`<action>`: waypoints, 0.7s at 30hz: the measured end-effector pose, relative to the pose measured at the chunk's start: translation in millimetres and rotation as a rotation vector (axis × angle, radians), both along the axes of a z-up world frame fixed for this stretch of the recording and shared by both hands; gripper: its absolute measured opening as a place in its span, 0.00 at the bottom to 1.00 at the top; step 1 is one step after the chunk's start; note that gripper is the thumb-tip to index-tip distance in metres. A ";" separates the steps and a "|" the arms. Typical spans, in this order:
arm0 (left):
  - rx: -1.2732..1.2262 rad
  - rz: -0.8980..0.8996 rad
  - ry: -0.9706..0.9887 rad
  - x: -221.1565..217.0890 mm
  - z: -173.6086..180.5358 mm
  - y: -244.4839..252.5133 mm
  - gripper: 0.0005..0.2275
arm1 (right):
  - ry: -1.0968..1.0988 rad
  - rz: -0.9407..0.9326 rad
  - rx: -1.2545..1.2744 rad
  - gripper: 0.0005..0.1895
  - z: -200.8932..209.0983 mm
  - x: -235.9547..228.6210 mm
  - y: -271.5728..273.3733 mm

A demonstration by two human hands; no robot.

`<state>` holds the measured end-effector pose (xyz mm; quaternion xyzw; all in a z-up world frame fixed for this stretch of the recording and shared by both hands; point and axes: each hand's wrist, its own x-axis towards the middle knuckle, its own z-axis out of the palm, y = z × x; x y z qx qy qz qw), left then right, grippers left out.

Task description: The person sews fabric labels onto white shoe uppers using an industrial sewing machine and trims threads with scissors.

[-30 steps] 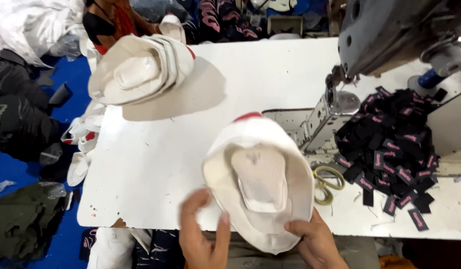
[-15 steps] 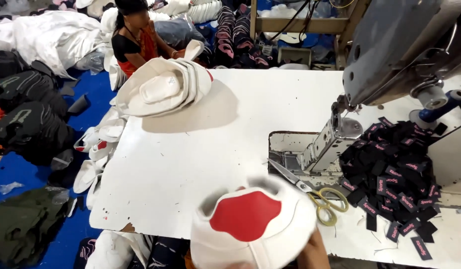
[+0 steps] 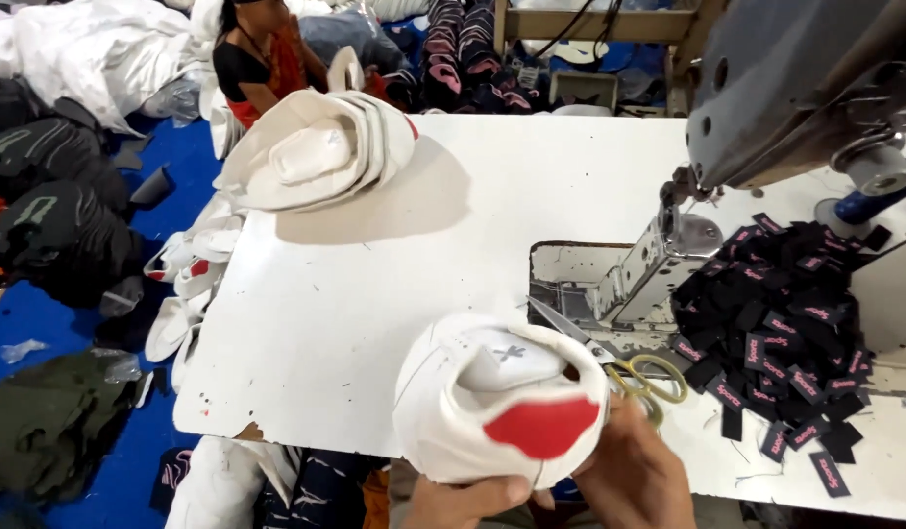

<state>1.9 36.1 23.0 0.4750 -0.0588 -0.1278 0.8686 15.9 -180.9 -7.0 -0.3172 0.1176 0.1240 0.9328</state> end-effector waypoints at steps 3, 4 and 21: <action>0.045 0.062 0.195 9.1 -23.7 10.0 0.30 | 0.005 -0.038 0.102 0.38 22.3 4.6 -2.8; -0.111 0.178 0.615 11.3 -29.3 11.5 0.31 | -0.080 -0.013 0.141 0.41 31.3 5.3 -2.1; -0.077 0.179 0.079 -4.3 29.2 3.4 0.27 | 0.241 -0.023 0.115 0.37 4.5 9.7 2.0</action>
